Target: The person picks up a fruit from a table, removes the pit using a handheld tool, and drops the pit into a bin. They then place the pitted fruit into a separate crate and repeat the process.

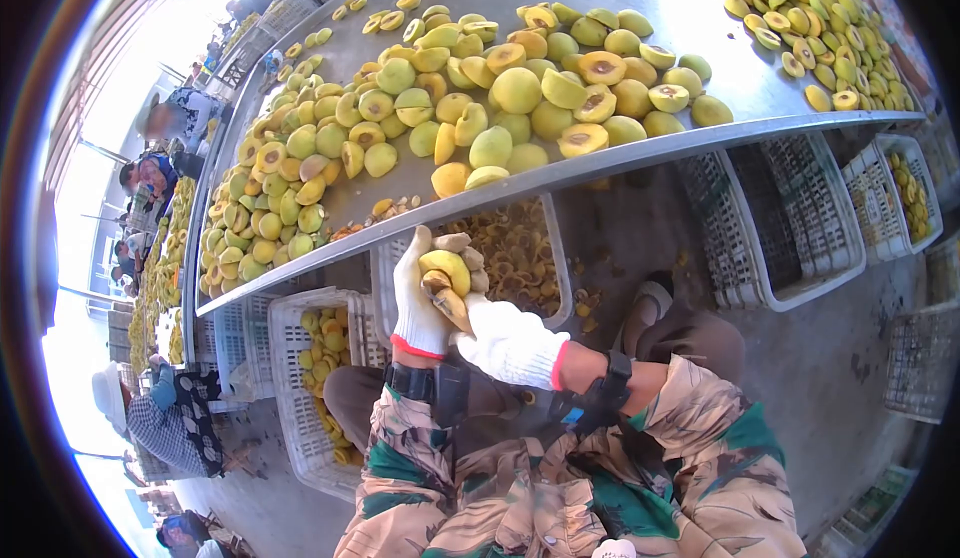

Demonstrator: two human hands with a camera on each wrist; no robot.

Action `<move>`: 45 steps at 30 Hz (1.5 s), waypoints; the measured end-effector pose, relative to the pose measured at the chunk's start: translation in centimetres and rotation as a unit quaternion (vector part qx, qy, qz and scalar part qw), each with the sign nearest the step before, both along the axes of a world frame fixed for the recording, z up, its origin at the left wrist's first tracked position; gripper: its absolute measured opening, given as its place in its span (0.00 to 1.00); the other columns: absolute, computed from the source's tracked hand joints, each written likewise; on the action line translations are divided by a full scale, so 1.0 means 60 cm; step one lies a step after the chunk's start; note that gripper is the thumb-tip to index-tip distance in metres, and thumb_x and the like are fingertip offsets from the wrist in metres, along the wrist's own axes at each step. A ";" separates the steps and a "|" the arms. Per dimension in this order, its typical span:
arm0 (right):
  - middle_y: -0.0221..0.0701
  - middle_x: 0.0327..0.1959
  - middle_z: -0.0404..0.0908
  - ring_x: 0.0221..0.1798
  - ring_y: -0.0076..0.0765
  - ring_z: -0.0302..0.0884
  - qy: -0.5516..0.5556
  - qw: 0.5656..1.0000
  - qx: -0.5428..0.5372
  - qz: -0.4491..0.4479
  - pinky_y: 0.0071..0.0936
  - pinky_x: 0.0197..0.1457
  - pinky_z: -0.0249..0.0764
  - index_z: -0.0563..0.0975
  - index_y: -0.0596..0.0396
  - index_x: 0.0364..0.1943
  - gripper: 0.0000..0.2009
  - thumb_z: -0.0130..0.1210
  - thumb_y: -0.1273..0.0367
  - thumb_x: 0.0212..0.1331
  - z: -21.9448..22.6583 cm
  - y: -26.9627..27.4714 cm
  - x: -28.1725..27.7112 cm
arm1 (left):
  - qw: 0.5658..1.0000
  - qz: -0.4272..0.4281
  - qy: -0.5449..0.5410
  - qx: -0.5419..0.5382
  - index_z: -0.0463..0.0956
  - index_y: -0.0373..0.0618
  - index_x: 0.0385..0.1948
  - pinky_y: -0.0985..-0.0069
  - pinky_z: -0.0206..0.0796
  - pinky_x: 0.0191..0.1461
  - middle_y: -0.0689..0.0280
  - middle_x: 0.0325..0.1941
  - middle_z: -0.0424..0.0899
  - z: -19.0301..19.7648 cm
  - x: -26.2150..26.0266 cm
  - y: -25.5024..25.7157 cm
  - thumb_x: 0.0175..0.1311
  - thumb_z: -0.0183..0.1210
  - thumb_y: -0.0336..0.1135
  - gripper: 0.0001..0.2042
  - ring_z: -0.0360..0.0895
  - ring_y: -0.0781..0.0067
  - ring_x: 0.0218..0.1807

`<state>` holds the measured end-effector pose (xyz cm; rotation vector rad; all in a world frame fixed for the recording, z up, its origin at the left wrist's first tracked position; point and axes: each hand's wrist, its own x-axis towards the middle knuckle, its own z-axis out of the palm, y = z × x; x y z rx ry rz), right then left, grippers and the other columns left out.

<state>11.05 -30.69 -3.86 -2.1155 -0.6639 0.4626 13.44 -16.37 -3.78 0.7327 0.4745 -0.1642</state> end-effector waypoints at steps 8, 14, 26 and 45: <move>0.26 0.22 0.74 0.19 0.23 0.71 0.427 0.893 0.141 0.024 0.25 0.22 0.70 0.70 0.54 0.40 0.12 0.54 0.60 0.65 0.015 -0.027 0.039 | 0.901 0.197 0.047 0.384 0.81 0.35 0.38 0.76 0.75 0.36 0.60 0.34 0.83 0.032 -0.078 0.109 0.75 0.40 0.53 0.27 0.81 0.71 0.32; 0.29 0.24 0.77 0.23 0.26 0.75 0.411 0.910 0.058 0.003 0.27 0.26 0.73 0.71 0.54 0.40 0.11 0.53 0.61 0.64 0.017 -0.021 0.034 | 0.450 0.121 0.132 0.875 0.75 0.47 0.58 0.62 0.65 0.63 0.52 0.59 0.77 0.105 -0.085 0.239 0.63 0.61 0.45 0.23 0.74 0.51 0.60; 0.30 0.20 0.76 0.17 0.26 0.72 0.395 0.915 0.058 -0.053 0.26 0.22 0.69 0.70 0.56 0.43 0.14 0.54 0.61 0.63 0.038 -0.052 0.057 | 0.494 -0.096 0.039 0.863 0.70 0.48 0.62 0.63 0.65 0.65 0.50 0.59 0.77 0.051 0.277 0.310 0.56 0.63 0.43 0.29 0.74 0.51 0.62; 0.32 0.31 0.80 0.30 0.25 0.77 0.330 0.925 0.187 -0.030 0.25 0.35 0.73 0.73 0.55 0.52 0.19 0.56 0.60 0.61 0.053 -0.023 0.043 | 0.974 0.000 -0.180 0.138 0.66 0.44 0.59 0.56 0.76 0.53 0.52 0.50 0.79 0.071 0.040 0.115 0.69 0.56 0.33 0.18 0.79 0.46 0.53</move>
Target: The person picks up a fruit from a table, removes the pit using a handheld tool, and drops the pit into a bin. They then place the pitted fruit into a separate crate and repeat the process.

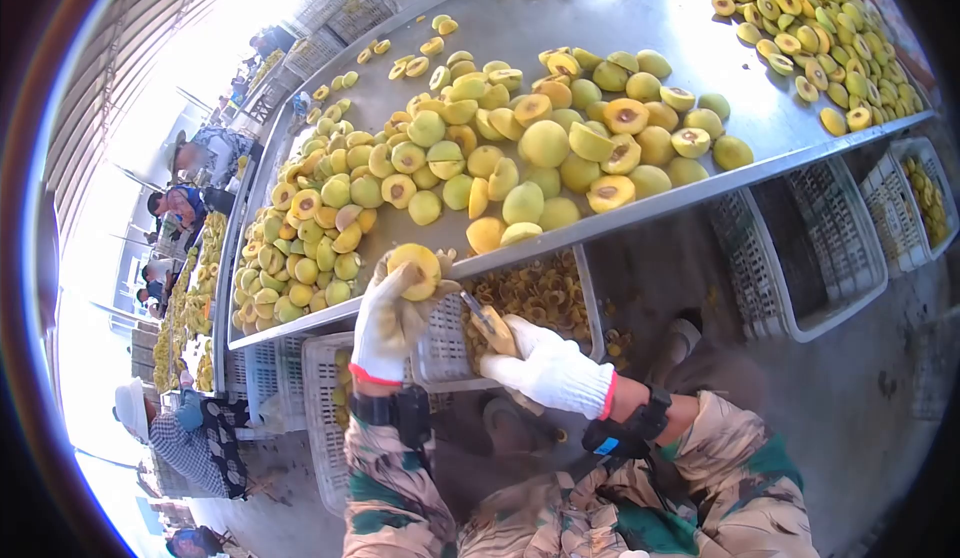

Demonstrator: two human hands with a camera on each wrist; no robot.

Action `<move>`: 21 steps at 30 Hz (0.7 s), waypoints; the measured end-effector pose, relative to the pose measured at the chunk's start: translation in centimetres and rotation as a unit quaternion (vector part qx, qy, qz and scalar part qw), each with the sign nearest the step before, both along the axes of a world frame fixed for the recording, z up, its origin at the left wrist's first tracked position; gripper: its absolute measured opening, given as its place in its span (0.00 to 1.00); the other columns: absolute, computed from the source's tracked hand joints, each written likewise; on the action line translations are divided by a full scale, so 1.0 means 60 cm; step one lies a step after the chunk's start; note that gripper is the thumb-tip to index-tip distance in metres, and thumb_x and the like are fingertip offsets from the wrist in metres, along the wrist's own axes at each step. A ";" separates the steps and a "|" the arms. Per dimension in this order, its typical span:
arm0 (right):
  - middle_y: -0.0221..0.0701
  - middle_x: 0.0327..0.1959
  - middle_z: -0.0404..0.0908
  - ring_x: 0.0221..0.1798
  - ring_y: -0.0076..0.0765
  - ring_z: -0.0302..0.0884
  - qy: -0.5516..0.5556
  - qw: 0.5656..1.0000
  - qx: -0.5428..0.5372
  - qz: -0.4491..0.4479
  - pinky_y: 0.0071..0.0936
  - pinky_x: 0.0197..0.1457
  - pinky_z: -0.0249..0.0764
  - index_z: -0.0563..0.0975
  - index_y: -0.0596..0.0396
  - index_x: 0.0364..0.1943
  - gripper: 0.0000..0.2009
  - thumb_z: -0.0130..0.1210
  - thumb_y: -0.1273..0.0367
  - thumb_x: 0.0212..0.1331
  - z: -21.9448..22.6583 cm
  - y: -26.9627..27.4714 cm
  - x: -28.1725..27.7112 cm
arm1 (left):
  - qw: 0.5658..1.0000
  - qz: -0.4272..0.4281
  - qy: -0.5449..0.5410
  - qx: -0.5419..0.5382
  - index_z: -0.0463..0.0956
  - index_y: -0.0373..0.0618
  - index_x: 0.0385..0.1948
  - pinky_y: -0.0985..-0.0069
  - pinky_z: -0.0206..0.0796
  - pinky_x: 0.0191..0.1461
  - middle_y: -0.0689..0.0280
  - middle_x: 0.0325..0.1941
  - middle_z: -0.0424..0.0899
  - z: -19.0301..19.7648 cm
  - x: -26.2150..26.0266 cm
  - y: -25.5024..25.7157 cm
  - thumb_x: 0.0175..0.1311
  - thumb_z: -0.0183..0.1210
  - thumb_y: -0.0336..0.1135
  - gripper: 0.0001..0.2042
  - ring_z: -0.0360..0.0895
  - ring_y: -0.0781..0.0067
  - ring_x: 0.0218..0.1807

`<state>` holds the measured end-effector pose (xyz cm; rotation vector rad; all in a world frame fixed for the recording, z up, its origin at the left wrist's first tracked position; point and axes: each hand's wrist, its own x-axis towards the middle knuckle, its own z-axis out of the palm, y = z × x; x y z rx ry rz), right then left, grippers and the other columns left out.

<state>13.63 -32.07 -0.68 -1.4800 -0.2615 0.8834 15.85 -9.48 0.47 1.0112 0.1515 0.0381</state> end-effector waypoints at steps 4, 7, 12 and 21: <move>0.27 0.24 0.77 0.22 0.22 0.73 0.075 0.997 0.026 -0.016 0.23 0.26 0.69 0.72 0.55 0.53 0.18 0.56 0.61 0.62 -0.003 0.006 -0.010 | 0.986 -0.044 0.043 -0.156 0.67 0.43 0.53 0.45 0.69 0.59 0.52 0.54 0.76 -0.026 -0.025 -0.035 0.74 0.49 0.46 0.17 0.77 0.51 0.54; 0.27 0.22 0.75 0.19 0.22 0.71 0.104 0.992 0.044 -0.047 0.23 0.23 0.68 0.72 0.55 0.51 0.16 0.55 0.63 0.63 -0.002 0.005 -0.014 | 0.993 0.013 0.032 -0.109 0.69 0.38 0.55 0.52 0.73 0.55 0.48 0.46 0.81 -0.031 -0.031 -0.073 0.73 0.49 0.52 0.24 0.80 0.42 0.48; 0.27 0.22 0.74 0.18 0.22 0.69 0.132 0.985 0.100 -0.056 0.24 0.21 0.67 0.72 0.56 0.47 0.13 0.54 0.63 0.65 -0.007 0.000 -0.013 | 0.991 0.097 0.001 -0.095 0.67 0.38 0.58 0.53 0.71 0.58 0.51 0.52 0.77 -0.036 -0.037 -0.108 0.73 0.49 0.44 0.20 0.77 0.46 0.53; 0.36 0.30 0.80 0.30 0.32 0.80 0.062 0.996 0.015 -0.062 0.29 0.35 0.75 0.71 0.58 0.48 0.17 0.52 0.59 0.64 -0.019 0.007 -0.012 | 0.988 0.152 -0.010 -0.037 0.66 0.39 0.60 0.56 0.70 0.60 0.58 0.58 0.74 -0.035 -0.045 -0.141 0.74 0.48 0.40 0.19 0.75 0.57 0.57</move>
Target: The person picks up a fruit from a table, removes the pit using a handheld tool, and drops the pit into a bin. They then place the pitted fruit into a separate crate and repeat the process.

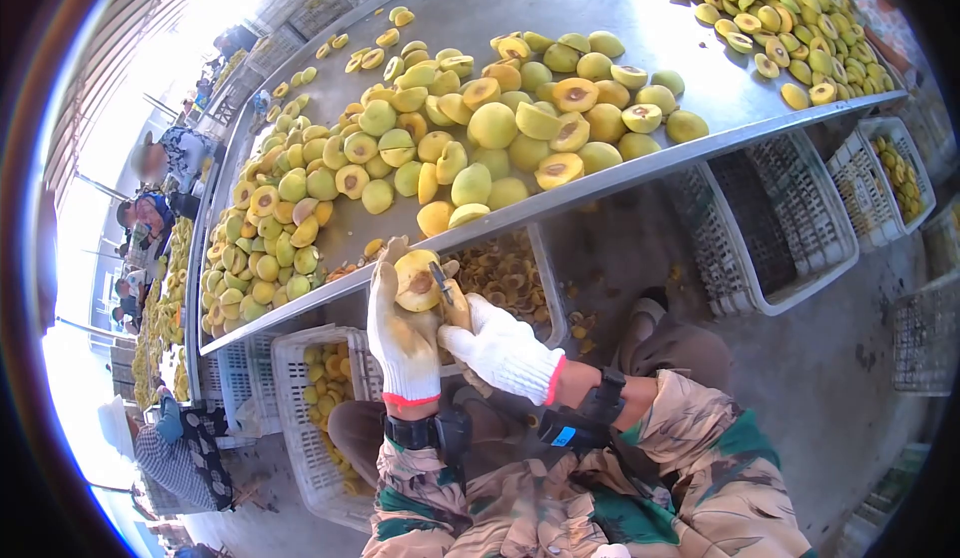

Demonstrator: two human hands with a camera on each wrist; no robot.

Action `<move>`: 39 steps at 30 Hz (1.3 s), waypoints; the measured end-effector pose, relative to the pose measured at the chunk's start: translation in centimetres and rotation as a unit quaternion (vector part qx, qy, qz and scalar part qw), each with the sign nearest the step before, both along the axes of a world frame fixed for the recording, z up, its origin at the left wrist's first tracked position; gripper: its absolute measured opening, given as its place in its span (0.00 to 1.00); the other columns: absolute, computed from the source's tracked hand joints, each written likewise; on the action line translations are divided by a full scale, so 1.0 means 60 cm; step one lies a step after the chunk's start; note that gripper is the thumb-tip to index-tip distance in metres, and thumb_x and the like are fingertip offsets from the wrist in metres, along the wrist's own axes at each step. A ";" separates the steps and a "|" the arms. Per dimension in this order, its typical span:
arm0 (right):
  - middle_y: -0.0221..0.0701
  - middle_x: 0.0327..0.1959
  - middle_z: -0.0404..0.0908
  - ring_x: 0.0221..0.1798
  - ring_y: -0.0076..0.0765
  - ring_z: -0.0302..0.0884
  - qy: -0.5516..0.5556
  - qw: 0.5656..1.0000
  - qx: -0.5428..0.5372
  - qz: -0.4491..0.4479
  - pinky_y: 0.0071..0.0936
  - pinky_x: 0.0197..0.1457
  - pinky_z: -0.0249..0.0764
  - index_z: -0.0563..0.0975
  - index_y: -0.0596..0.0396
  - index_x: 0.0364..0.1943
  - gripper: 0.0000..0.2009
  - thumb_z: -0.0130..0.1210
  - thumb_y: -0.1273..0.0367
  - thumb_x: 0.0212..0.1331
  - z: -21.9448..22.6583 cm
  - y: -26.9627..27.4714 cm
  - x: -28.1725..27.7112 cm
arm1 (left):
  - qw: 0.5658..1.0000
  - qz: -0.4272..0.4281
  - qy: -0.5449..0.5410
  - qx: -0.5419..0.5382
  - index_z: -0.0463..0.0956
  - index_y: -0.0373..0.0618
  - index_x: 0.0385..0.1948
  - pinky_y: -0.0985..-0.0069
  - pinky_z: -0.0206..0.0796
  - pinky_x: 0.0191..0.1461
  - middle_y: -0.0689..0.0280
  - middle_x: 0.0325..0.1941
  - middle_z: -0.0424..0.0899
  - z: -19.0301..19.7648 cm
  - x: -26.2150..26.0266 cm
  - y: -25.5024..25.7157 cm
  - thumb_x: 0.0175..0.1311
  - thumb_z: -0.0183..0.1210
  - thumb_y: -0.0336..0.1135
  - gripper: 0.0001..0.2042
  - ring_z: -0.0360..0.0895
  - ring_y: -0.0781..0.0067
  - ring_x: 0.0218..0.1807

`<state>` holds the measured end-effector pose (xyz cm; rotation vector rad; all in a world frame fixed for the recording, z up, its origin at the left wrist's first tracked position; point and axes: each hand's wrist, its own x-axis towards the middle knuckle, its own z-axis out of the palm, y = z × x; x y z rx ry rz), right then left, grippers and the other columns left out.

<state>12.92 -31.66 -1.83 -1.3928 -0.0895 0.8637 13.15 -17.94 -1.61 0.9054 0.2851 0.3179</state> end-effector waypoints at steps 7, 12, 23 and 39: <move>0.45 0.45 0.81 0.50 0.50 0.80 -0.070 0.994 -0.078 0.043 0.38 0.54 0.73 0.71 0.56 0.55 0.22 0.51 0.56 0.64 -0.004 0.001 0.002 | 0.997 0.033 -0.012 0.064 0.67 0.39 0.59 0.57 0.71 0.58 0.58 0.57 0.75 -0.011 -0.006 -0.021 0.75 0.46 0.43 0.20 0.76 0.55 0.54; 0.48 0.44 0.81 0.48 0.57 0.80 -0.144 0.974 -0.162 0.067 0.41 0.53 0.75 0.71 0.55 0.56 0.22 0.51 0.56 0.64 0.030 -0.007 0.000 | 0.991 -0.100 0.064 -0.065 0.72 0.37 0.52 0.57 0.75 0.50 0.54 0.43 0.79 -0.004 0.007 0.017 0.75 0.41 0.53 0.25 0.79 0.55 0.43; 0.42 0.36 0.82 0.37 0.47 0.82 -0.139 0.974 -0.156 0.086 0.39 0.42 0.78 0.69 0.56 0.53 0.21 0.53 0.58 0.63 -0.009 0.010 -0.019 | 0.982 0.013 0.166 0.088 0.78 0.32 0.41 0.65 0.74 0.38 0.53 0.34 0.82 -0.001 0.014 0.000 0.76 0.35 0.55 0.31 0.79 0.59 0.31; 0.18 0.17 0.61 0.12 0.14 0.55 0.285 0.912 0.233 0.183 0.17 0.13 0.51 0.65 0.45 0.31 0.10 0.55 0.65 0.65 -0.012 -0.012 0.010 | 0.974 -0.077 0.208 0.053 0.78 0.31 0.38 0.70 0.74 0.31 0.53 0.30 0.82 0.015 0.002 0.025 0.75 0.37 0.56 0.31 0.78 0.61 0.25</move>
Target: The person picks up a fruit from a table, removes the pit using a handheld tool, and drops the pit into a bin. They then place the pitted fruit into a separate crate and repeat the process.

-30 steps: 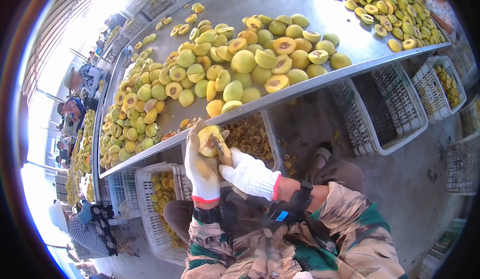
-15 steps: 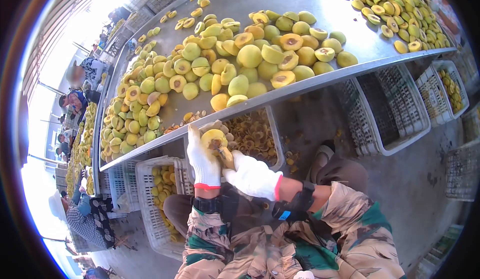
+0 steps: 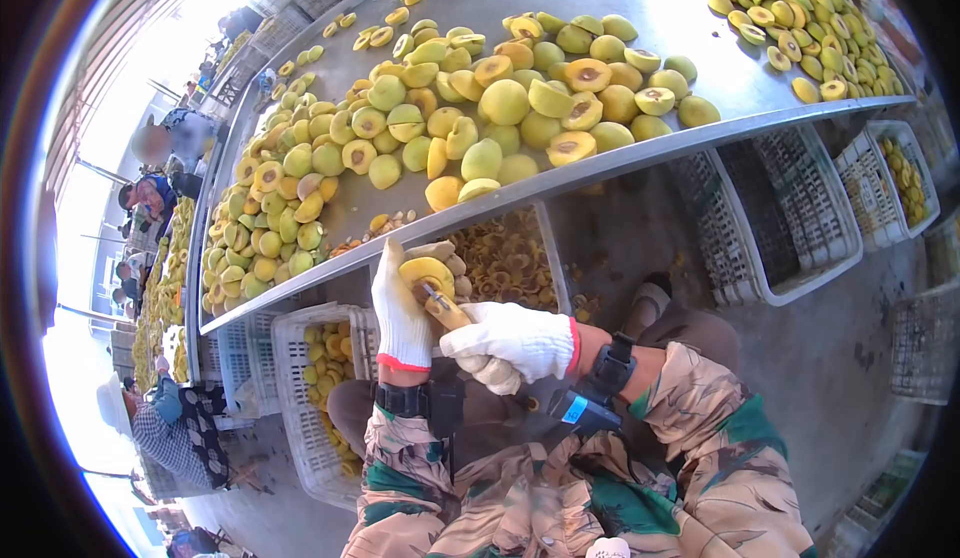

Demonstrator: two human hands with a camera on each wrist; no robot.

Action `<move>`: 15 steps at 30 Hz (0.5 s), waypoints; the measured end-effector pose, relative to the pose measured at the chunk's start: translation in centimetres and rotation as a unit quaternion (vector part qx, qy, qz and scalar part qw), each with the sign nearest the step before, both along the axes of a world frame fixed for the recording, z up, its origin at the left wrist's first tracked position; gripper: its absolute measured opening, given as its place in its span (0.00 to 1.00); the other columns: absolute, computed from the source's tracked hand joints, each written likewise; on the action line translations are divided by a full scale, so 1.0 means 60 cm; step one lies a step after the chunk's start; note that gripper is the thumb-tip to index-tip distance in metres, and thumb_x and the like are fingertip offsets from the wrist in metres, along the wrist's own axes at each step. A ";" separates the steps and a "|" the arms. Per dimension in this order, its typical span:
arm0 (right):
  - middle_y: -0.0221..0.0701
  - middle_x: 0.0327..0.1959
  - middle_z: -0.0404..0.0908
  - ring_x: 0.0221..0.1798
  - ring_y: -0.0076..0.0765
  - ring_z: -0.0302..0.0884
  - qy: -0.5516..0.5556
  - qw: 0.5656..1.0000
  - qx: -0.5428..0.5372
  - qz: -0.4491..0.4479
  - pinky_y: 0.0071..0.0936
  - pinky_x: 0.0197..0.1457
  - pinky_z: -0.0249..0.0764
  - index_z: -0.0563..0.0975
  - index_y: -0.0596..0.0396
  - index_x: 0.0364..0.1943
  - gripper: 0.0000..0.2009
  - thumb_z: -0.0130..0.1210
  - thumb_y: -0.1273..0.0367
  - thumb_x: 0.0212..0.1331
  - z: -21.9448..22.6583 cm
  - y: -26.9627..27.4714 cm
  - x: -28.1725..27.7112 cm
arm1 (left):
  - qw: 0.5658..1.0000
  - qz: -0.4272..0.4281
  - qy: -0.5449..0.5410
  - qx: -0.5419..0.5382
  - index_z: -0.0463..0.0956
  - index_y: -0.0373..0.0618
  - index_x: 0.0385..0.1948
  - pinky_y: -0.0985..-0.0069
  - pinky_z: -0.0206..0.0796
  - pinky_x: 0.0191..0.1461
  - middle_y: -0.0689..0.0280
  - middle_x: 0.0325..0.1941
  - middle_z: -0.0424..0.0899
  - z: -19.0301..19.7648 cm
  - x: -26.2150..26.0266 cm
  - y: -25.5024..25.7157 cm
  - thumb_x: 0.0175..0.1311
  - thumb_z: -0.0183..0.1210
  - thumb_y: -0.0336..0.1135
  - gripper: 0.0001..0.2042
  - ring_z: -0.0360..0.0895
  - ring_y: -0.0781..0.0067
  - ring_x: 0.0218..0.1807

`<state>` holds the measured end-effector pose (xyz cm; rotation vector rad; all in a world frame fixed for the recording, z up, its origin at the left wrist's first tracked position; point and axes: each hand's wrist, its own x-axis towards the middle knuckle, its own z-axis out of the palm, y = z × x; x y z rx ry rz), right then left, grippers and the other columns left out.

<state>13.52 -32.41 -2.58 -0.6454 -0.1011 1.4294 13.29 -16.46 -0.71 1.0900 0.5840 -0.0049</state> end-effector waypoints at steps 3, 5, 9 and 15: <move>0.18 0.16 0.61 0.11 0.13 0.53 -0.079 0.994 -0.076 -0.017 0.16 0.13 0.49 0.64 0.44 0.30 0.11 0.56 0.66 0.65 0.022 0.007 -0.010 | 0.984 0.000 0.003 0.181 0.78 0.31 0.39 0.71 0.75 0.32 0.53 0.30 0.83 -0.011 0.002 0.017 0.75 0.37 0.55 0.31 0.79 0.63 0.25; 0.17 0.17 0.61 0.12 0.13 0.53 0.001 1.000 -0.005 0.010 0.15 0.13 0.48 0.65 0.45 0.30 0.10 0.55 0.66 0.65 0.006 0.011 -0.006 | 0.984 -0.008 0.013 0.179 0.78 0.30 0.39 0.72 0.75 0.31 0.54 0.29 0.83 -0.009 -0.002 0.026 0.75 0.37 0.55 0.31 0.79 0.64 0.25; 0.17 0.17 0.60 0.12 0.12 0.52 0.024 0.996 0.067 0.046 0.14 0.13 0.47 0.65 0.45 0.32 0.09 0.55 0.66 0.65 -0.001 0.010 -0.006 | 0.999 -0.004 0.030 0.035 0.78 0.29 0.39 0.72 0.77 0.32 0.53 0.31 0.84 -0.021 -0.011 0.050 0.73 0.41 0.58 0.32 0.82 0.65 0.28; 0.19 0.16 0.62 0.12 0.16 0.57 -0.098 0.988 -0.113 -0.032 0.20 0.15 0.56 0.65 0.47 0.31 0.09 0.53 0.65 0.65 -0.014 -0.003 0.005 | 0.892 0.201 0.090 0.395 0.84 0.38 0.37 0.69 0.72 0.40 0.57 0.33 0.86 0.009 -0.108 0.182 0.73 0.42 0.53 0.27 0.82 0.64 0.35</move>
